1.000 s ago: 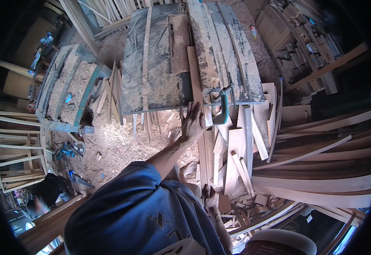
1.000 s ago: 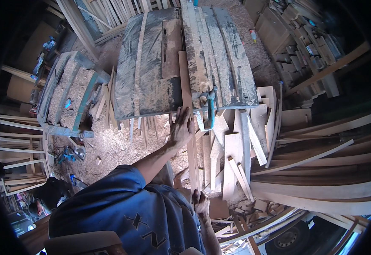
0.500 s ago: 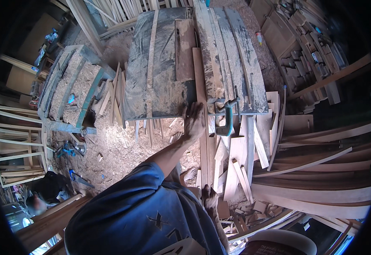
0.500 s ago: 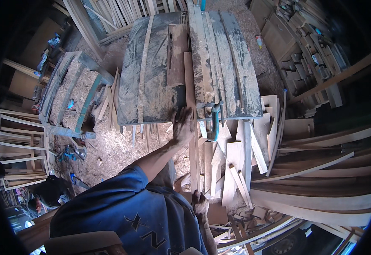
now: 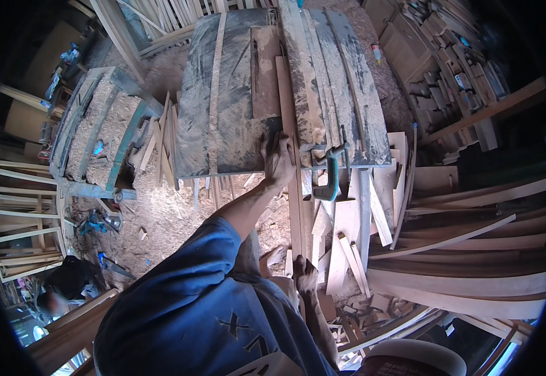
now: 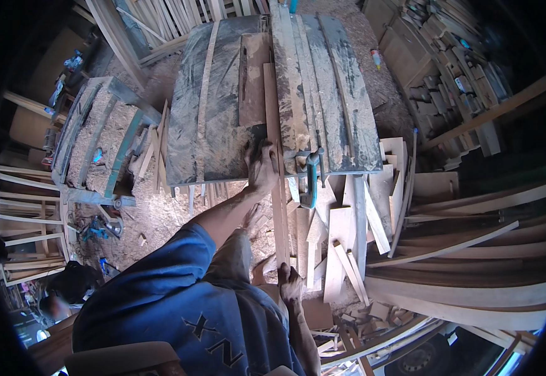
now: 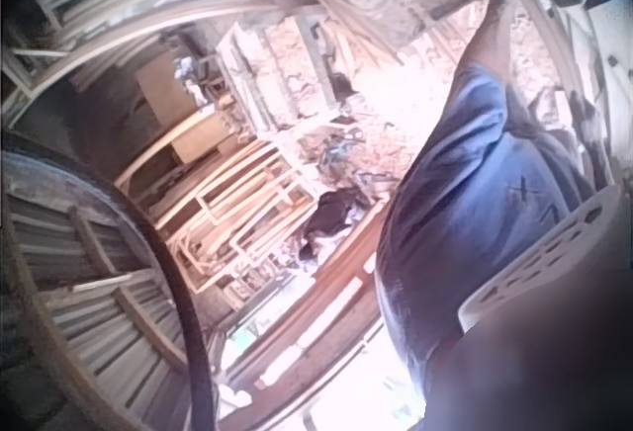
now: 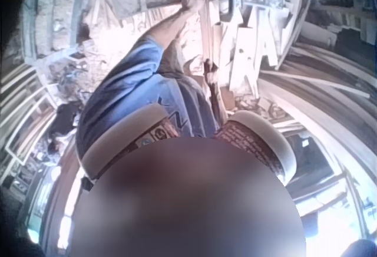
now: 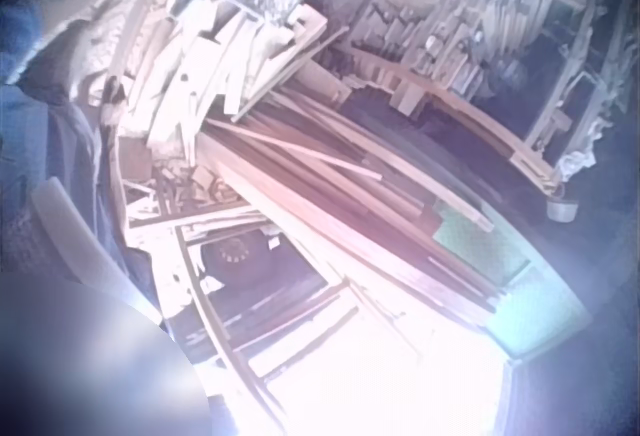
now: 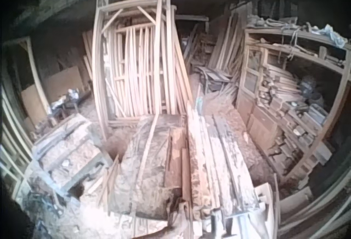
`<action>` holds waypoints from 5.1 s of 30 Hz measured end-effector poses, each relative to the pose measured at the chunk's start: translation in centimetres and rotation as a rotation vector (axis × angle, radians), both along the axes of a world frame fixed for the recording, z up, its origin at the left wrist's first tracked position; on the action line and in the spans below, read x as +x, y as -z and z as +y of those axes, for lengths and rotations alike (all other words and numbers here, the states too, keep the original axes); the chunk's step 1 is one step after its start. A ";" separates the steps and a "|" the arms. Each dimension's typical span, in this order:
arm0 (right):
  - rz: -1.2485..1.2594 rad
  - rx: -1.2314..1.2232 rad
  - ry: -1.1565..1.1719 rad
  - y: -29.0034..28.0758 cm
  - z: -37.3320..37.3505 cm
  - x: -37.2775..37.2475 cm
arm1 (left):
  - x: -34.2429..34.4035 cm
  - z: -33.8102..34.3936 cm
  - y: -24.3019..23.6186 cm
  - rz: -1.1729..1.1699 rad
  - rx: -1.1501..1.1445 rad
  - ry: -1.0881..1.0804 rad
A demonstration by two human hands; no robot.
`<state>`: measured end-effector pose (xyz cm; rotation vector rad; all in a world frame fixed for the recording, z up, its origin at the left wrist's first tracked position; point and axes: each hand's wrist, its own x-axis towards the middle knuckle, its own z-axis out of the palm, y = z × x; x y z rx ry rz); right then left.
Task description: The person uses a table saw to cut long wooden planks into smaller pieces. They feed the wood through the saw, collect the cut pieces, and stack them on the floor.
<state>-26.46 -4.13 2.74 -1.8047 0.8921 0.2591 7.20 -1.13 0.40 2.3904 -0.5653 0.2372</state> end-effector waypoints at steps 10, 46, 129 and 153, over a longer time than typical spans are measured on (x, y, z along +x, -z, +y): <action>-0.003 -0.079 0.022 0.0 0.1 0.7 | -2.4 -0.3 -0.4 -0.050 0.002 -0.091; -0.052 0.067 0.003 0.5 -1.6 8.5 | -2.1 0.9 -0.2 -0.039 0.049 0.046; -0.020 -0.079 -0.009 -7.8 -4.6 23.5 | -4.1 0.7 -6.1 0.820 -0.543 -0.223; -0.439 -0.402 -0.028 -17.3 -0.6 7.5 | -1.1 21.0 -4.6 0.321 -0.226 -0.367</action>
